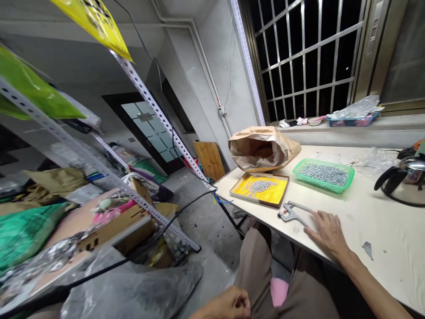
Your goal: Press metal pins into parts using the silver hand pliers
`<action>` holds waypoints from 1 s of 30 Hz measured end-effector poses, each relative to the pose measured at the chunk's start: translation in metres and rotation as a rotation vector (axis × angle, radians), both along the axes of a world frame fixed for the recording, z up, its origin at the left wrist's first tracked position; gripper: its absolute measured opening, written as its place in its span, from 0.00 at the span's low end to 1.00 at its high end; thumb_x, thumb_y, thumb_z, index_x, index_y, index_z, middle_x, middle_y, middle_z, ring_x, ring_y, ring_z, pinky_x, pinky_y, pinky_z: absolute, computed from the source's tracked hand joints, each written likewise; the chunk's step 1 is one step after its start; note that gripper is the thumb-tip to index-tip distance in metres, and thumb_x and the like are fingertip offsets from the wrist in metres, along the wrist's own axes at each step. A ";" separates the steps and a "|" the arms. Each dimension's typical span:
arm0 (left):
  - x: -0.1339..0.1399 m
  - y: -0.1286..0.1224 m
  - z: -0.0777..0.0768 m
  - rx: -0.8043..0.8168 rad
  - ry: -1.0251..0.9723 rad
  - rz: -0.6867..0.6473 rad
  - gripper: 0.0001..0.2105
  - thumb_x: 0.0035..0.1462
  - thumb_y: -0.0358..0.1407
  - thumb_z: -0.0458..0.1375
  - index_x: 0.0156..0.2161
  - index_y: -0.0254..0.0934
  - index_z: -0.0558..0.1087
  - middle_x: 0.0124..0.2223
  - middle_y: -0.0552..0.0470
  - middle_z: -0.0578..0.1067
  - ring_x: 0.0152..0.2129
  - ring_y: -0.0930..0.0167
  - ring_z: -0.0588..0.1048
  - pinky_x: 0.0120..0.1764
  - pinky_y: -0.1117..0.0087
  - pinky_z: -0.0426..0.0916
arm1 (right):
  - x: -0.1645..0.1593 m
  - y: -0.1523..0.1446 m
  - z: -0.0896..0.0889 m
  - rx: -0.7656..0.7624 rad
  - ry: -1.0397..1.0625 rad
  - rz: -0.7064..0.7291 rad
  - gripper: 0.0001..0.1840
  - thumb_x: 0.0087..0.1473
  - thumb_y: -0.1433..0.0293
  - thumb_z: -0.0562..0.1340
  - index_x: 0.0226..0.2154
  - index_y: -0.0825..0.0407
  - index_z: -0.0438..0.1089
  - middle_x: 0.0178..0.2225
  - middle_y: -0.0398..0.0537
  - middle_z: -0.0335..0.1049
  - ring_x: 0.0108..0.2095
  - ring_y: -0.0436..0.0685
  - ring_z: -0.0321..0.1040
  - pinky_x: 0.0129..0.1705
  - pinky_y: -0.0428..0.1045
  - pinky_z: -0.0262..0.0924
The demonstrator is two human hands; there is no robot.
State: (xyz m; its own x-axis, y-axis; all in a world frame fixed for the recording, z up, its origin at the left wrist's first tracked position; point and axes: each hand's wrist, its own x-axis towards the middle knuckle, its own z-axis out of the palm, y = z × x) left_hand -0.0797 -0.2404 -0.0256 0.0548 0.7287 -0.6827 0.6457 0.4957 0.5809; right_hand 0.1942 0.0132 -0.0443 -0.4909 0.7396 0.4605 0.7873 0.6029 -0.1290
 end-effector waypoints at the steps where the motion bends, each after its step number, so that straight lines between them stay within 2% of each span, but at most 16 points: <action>1: 0.001 0.003 0.002 -0.008 -0.008 -0.022 0.07 0.44 0.36 0.57 0.29 0.35 0.70 0.22 0.59 0.64 0.20 0.77 0.60 0.23 0.78 0.54 | 0.000 0.000 -0.001 -0.001 0.013 -0.002 0.28 0.53 0.51 0.55 0.50 0.50 0.66 0.47 0.59 0.68 0.46 0.66 0.62 0.49 0.63 0.51; 4: 0.007 0.015 0.013 0.032 -0.009 -0.129 0.06 0.44 0.33 0.57 0.29 0.34 0.72 0.22 0.59 0.66 0.20 0.78 0.60 0.22 0.79 0.53 | -0.001 0.000 -0.002 0.000 0.057 -0.022 0.27 0.56 0.51 0.51 0.50 0.49 0.66 0.50 0.57 0.67 0.49 0.66 0.61 0.51 0.64 0.50; 7: 0.018 0.038 0.027 0.219 0.015 -0.185 0.06 0.47 0.31 0.55 0.30 0.34 0.73 0.24 0.57 0.70 0.22 0.77 0.64 0.25 0.79 0.56 | -0.002 -0.002 0.003 0.000 0.100 -0.044 0.25 0.60 0.54 0.48 0.49 0.51 0.67 0.48 0.57 0.68 0.50 0.64 0.60 0.52 0.62 0.51; 11: 0.028 0.090 0.043 0.577 0.172 -0.073 0.09 0.55 0.33 0.51 0.30 0.35 0.73 0.31 0.53 0.74 0.29 0.73 0.70 0.34 0.76 0.62 | -0.002 -0.005 0.015 0.001 0.139 0.006 0.24 0.61 0.58 0.47 0.47 0.54 0.68 0.46 0.59 0.69 0.49 0.63 0.62 0.52 0.60 0.52; 13: 0.030 0.123 0.048 0.698 0.266 0.005 0.11 0.58 0.33 0.49 0.31 0.35 0.73 0.33 0.51 0.75 0.32 0.71 0.71 0.38 0.74 0.63 | -0.001 -0.007 0.023 -0.004 0.159 0.064 0.22 0.61 0.59 0.48 0.47 0.54 0.68 0.45 0.57 0.69 0.49 0.62 0.61 0.52 0.59 0.53; 16: 0.035 0.169 0.052 0.735 0.427 0.065 0.12 0.60 0.34 0.48 0.34 0.35 0.74 0.37 0.48 0.75 0.35 0.69 0.72 0.41 0.71 0.64 | -0.002 -0.009 0.033 -0.012 0.142 0.192 0.18 0.60 0.61 0.51 0.46 0.50 0.69 0.45 0.54 0.70 0.48 0.61 0.62 0.49 0.57 0.56; 19: 0.046 0.198 0.059 0.665 0.562 0.047 0.12 0.61 0.35 0.49 0.41 0.35 0.74 0.44 0.45 0.74 0.42 0.66 0.72 0.44 0.68 0.64 | -0.004 -0.013 0.034 0.033 0.093 0.294 0.16 0.59 0.63 0.53 0.46 0.48 0.70 0.43 0.53 0.72 0.45 0.61 0.64 0.46 0.56 0.58; 21: 0.054 0.207 0.064 0.578 0.605 0.015 0.13 0.61 0.37 0.51 0.45 0.33 0.73 0.47 0.42 0.73 0.46 0.63 0.71 0.45 0.66 0.65 | -0.003 -0.010 0.023 0.116 0.100 0.340 0.15 0.58 0.63 0.54 0.45 0.45 0.70 0.40 0.51 0.73 0.43 0.61 0.66 0.44 0.57 0.59; 25: 0.066 0.222 0.069 0.438 0.617 -0.005 0.17 0.59 0.42 0.52 0.46 0.31 0.74 0.48 0.37 0.73 0.47 0.58 0.71 0.45 0.62 0.66 | -0.001 0.021 -0.021 0.272 0.207 0.419 0.14 0.53 0.60 0.56 0.40 0.42 0.73 0.34 0.49 0.75 0.37 0.63 0.70 0.40 0.58 0.59; 28: 0.071 0.234 0.069 0.382 0.622 0.011 0.14 0.58 0.35 0.52 0.45 0.30 0.75 0.46 0.35 0.74 0.45 0.59 0.73 0.44 0.62 0.67 | -0.002 0.042 -0.047 0.254 0.280 0.482 0.14 0.50 0.61 0.57 0.40 0.37 0.72 0.28 0.48 0.75 0.29 0.62 0.70 0.33 0.58 0.59; 30: 0.072 0.240 0.068 0.330 0.596 -0.005 0.14 0.54 0.30 0.54 0.44 0.31 0.75 0.44 0.35 0.76 0.43 0.59 0.74 0.42 0.63 0.67 | -0.001 0.044 -0.052 0.221 0.342 0.473 0.15 0.48 0.62 0.57 0.40 0.33 0.70 0.24 0.48 0.74 0.24 0.63 0.68 0.29 0.59 0.57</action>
State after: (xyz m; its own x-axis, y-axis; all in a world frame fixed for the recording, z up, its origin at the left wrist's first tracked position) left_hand -0.0073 -0.0008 0.0429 -0.2580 0.9047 -0.3390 0.9042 0.3498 0.2452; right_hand 0.1933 0.0574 -0.0964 -0.5394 0.3471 0.7672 0.3645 0.9176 -0.1588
